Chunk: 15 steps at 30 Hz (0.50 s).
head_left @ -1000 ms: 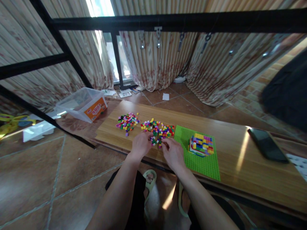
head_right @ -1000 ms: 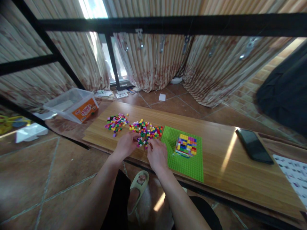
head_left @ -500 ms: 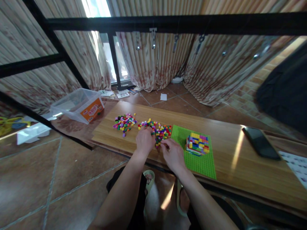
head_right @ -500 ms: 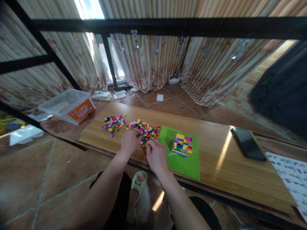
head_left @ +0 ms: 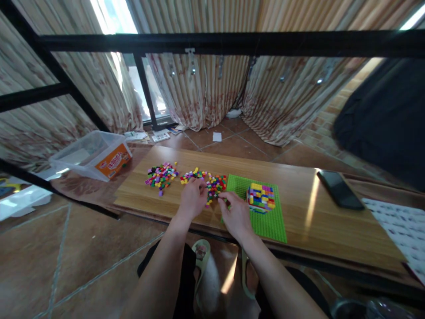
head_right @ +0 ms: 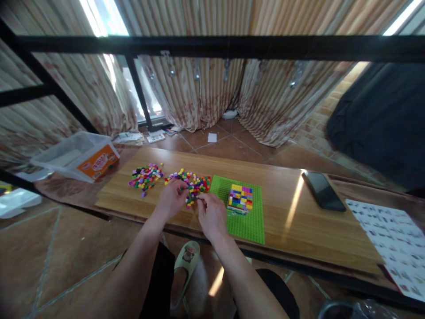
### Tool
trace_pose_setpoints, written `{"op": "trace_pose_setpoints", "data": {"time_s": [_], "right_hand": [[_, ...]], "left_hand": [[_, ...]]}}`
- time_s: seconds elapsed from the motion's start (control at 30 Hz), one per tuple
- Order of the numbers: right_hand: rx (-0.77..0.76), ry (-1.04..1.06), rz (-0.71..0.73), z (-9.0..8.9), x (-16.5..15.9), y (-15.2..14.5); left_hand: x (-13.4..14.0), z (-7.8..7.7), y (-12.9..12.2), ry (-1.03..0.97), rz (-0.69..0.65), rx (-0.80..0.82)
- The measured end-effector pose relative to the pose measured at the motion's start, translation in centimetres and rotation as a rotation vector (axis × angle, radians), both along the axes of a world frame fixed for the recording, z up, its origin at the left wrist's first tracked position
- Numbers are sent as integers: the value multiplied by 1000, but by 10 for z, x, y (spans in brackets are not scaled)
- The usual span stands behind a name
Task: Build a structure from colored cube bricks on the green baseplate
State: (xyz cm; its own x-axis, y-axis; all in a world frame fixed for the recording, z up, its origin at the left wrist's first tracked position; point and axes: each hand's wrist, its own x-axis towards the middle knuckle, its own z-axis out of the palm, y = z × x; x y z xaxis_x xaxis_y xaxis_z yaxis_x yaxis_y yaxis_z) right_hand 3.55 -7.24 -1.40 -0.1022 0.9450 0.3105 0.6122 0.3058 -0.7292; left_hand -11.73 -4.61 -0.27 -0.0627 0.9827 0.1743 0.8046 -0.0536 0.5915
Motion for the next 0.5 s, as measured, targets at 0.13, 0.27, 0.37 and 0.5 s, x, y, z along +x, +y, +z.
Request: {"op": "trace_pose_setpoints", "data": {"time_s": [0.13,0.27,0.37,0.5], "right_hand": [[-37,253,-8,5,5,5],[-54,427,23,7,11,9],[-45,504,5,5,16,9],[-23,600,-20,6,23,8]], "left_hand": [[7,9,-5,-331,-319,-31],[17,16,-9,-499,-394,-66],[23,16,-10,-568,-389,-96],[34,15,-10,-780,-399,-116]]}}
